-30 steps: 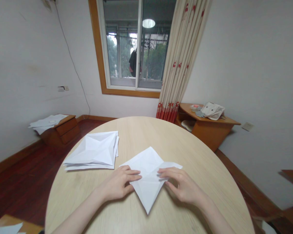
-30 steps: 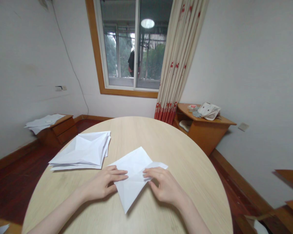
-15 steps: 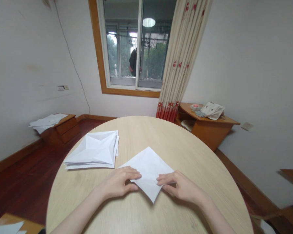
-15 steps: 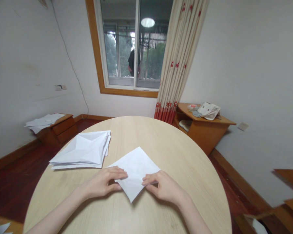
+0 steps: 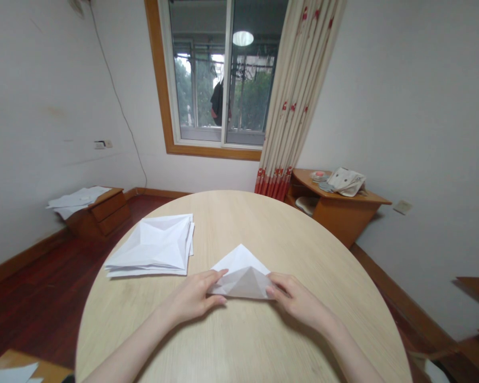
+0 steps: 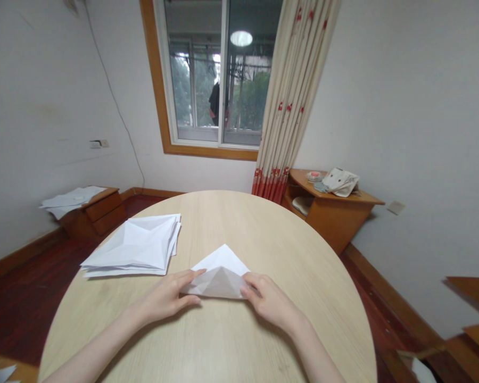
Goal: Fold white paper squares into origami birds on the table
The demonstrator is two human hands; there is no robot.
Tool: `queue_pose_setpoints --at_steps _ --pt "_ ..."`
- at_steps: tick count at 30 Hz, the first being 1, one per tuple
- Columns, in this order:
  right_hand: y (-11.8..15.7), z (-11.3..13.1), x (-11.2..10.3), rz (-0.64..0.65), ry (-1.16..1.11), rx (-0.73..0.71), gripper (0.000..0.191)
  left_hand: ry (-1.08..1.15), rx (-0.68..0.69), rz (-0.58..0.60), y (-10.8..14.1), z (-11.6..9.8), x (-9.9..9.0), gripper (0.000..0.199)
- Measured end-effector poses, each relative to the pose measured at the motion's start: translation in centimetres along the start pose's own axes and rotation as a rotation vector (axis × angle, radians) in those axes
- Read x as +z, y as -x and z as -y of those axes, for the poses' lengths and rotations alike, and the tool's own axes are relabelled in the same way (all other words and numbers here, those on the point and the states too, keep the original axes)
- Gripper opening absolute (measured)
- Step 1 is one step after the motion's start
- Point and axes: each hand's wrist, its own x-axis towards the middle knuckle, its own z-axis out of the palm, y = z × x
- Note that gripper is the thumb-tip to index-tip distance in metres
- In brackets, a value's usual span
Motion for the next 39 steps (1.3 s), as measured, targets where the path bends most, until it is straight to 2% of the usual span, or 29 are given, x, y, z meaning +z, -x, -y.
queue_pose_setpoints --at_steps 6,10,16,20,25,30,34,39 --pt "-0.1 -0.1 0.7 -0.079 0.069 0.069 0.023 0.020 -0.009 -0.078 -0.1 -0.1 0.1 0.055" --pt "-0.2 0.0 1.1 -0.108 0.078 0.063 0.016 0.029 0.012 -0.131 -0.1 0.0 0.6 0.061" --pt "-0.4 -0.9 2.7 -0.194 0.161 0.094 0.043 -0.013 -0.015 -0.233 -0.4 0.3 1.9 0.068" --pt "-0.5 -1.3 3.8 -0.270 0.247 0.091 0.051 -0.070 -0.047 -0.286 -0.6 0.3 2.7 0.063" --pt "-0.7 -1.2 4.4 -0.287 0.290 0.095 0.047 -0.207 -0.087 -0.335 -0.9 0.3 3.3 0.053" --pt "-1.0 -1.4 5.0 -0.335 0.371 0.017 0.044 -0.341 -0.015 -0.400 -1.1 0.6 3.5 0.040" --pt "-1.1 -1.6 5.4 -0.331 0.431 -0.071 0.040 -0.356 0.062 -0.388 -1.1 0.2 3.3 0.036" --pt "-1.2 -1.4 5.9 -0.258 0.432 -0.122 0.036 -0.381 0.088 -0.283 -1.0 0.0 3.7 0.040"
